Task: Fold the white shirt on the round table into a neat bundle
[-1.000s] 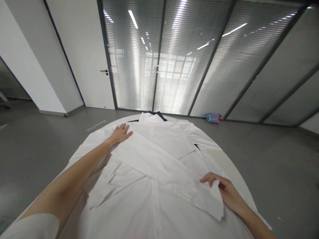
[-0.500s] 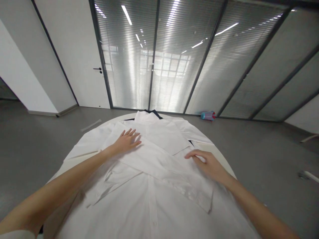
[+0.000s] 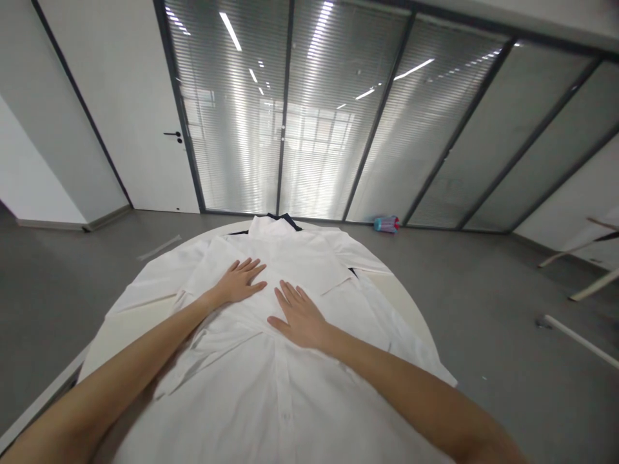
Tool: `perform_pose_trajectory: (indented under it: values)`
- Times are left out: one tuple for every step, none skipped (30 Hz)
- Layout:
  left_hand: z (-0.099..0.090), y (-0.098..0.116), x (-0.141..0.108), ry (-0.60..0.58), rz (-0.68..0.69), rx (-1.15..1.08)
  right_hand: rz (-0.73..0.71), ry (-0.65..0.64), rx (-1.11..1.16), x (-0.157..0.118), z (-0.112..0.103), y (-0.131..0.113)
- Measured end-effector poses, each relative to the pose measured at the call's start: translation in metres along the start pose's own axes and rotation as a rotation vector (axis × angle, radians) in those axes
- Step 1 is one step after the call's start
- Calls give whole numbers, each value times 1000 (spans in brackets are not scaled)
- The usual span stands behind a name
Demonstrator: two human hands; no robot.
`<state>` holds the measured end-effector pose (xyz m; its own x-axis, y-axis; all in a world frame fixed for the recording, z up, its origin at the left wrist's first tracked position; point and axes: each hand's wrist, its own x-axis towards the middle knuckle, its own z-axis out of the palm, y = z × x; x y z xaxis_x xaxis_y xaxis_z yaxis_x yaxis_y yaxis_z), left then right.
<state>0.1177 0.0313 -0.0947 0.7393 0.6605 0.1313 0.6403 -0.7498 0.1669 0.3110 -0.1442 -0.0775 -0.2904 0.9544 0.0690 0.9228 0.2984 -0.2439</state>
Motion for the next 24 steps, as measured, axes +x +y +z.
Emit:
perform_pose_trajectory:
  values:
    - [0, -1, 0, -5, -3, -6, 23, -6, 2, -13, -2, 5]
    - [0, -1, 1, -9, -4, -9, 47, -14, 5, -26, -5, 9]
    - [0, -2, 1, -11, -5, -10, 71, -21, 9, -40, -8, 14]
    - [1, -2, 1, -11, -5, -10, 95, -29, 11, -53, -10, 18]
    - [1, -3, 1, -11, -6, -10, 121, -37, 9, -66, -13, 21]
    - [2, -3, 1, -11, -5, -10, 149, -43, 2, -79, -15, 24]
    - [2, -3, 1, -11, -5, -10, 178, -48, -9, -92, -16, 27]
    - [2, -4, 1, -12, -6, -10, 203, -51, -23, -103, -16, 29]
    - [2, -4, 1, -14, -5, -10, 226, -53, -37, -115, -17, 31]
    - [2, -4, 1, -15, -4, -9, 244, -50, -50, -125, -16, 33]
    - [2, -4, 1, -15, -4, -7, 256, -41, -62, -136, -15, 35]
    - [1, -4, 1, -14, -4, -4, 264, -27, -71, -145, -14, 38]
    - [1, -4, 1, -13, -3, -1, 270, -11, -78, -154, -12, 41]
    - [1, -3, 0, -12, -1, 2, 277, 6, -83, -163, -11, 43]
    - [1, -3, 0, -12, 1, 4, 283, 22, -87, -170, -9, 46]
    - [1, -3, 1, -13, 1, 5, 289, 34, -90, -176, -7, 48]
    - [1, -3, 1, -15, 2, 5, 294, 43, -95, -181, -6, 50]
    - [1, -3, 1, -15, 3, 4, 297, 51, -99, -185, -4, 51]
    - [1, -3, 1, -14, 1, 2, 297, 58, -105, -187, -3, 52]
    - [1, -3, 1, -12, -1, -2, 296, 64, -110, -189, -3, 53]
    - [0, -2, 0, -8, 0, -6, 294, 69, -115, -189, -2, 53]
    - [-2, -1, -2, -4, 7, -10, 294, 71, -118, -189, -2, 53]
    - [-5, 0, -4, 2, 19, -12, 296, 71, -121, -189, -2, 53]
    - [-8, 2, -7, 9, 37, -13, 300, 70, -122, -188, -2, 52]
